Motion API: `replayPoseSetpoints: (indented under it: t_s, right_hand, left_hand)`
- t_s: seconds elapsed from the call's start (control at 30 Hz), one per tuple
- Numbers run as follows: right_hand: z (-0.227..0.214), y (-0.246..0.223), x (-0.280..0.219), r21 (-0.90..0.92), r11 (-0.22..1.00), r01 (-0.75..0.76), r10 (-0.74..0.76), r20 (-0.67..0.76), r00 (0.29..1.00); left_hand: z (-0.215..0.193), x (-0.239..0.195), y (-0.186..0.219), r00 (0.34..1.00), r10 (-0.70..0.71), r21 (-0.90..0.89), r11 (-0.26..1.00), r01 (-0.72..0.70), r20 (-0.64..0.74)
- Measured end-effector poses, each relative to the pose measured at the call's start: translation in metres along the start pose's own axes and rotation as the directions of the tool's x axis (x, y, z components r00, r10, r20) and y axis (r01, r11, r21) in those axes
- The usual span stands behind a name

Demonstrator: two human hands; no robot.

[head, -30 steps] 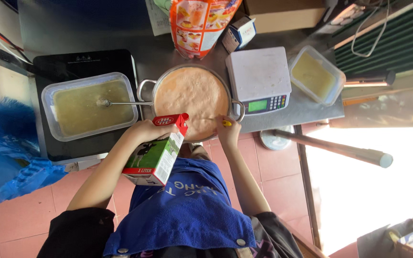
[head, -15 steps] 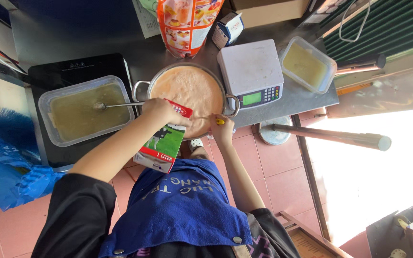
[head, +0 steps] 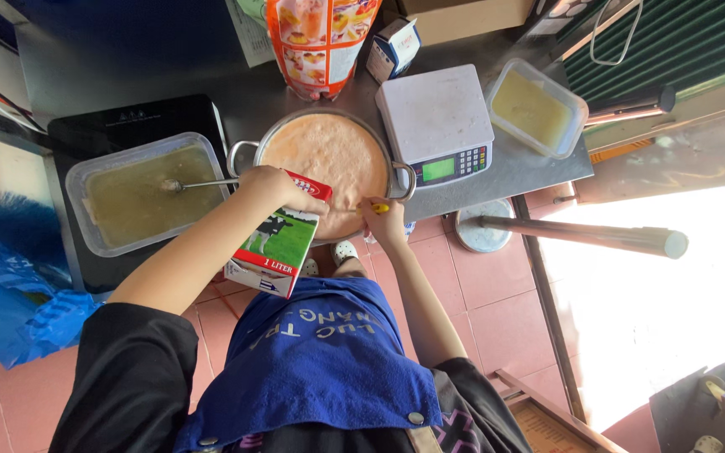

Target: The person pours milk from a carton into a large metal pot containing a pinkish liquid and stirs the mixture with a yellow-handled spoon. The person continues stirring the mixture throughout the clip.

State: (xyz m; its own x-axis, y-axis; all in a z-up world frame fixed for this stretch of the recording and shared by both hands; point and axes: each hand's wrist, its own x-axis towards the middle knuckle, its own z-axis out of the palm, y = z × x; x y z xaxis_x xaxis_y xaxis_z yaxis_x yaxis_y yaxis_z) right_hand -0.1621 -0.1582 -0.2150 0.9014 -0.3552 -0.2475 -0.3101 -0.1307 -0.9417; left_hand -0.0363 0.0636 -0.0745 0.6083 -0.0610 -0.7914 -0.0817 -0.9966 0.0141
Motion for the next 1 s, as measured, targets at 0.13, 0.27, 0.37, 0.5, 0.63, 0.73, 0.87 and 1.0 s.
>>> replayPoseSetpoints:
  t_s: [0.13, 0.27, 0.37, 0.5, 0.63, 0.73, 0.87, 1.0]
  right_hand:
    - [0.001, -0.008, 0.015, -0.120, 0.993, 0.003, -0.022, -0.161, 0.987]
    - [0.000, -0.005, 0.007, -0.022, 0.999, 0.044, -0.042, 0.071, 0.997]
    - [-0.001, -0.011, 0.017, -0.110, 0.990, 0.086, -0.090, -0.028, 0.996]
    - [-0.004, -0.011, 0.017, -0.110, 0.994, 0.000, 0.003, 0.024, 1.000]
    - [-0.010, -0.015, 0.021, -0.066, 0.973, 0.223, -0.220, 0.044, 0.974]
    - [-0.017, -0.020, 0.018, -0.146, 0.987, -0.062, 0.081, 0.127, 0.989]
    - [-0.029, -0.037, 0.020, -0.371, 0.801, 0.470, -0.489, 0.045, 0.871]
    - [-0.037, -0.053, 0.017, -0.538, 0.466, 0.703, -0.667, 0.308, 0.678]
  left_hand:
    - [-0.006, -0.001, -0.009, 0.998, 0.004, -0.057, 0.998, -0.008, -0.064]
    - [0.000, -0.002, -0.012, 0.998, -0.055, -0.096, 0.994, 0.055, -0.001]
    - [-0.007, -0.001, -0.014, 0.999, -0.049, -0.100, 0.994, 0.049, -0.005]
    - [-0.004, 0.000, -0.016, 0.997, -0.057, -0.146, 0.987, 0.063, 0.048]
    - [-0.004, -0.001, -0.016, 1.000, -0.004, -0.095, 0.995, 0.004, -0.002]
    - [-0.002, -0.003, -0.018, 0.999, -0.024, -0.135, 0.991, 0.027, 0.023]
    - [-0.005, -0.003, -0.020, 0.999, -0.033, -0.162, 0.986, 0.031, -0.012]
    - [0.000, 0.001, -0.021, 0.999, -0.028, -0.198, 0.980, 0.035, 0.037]
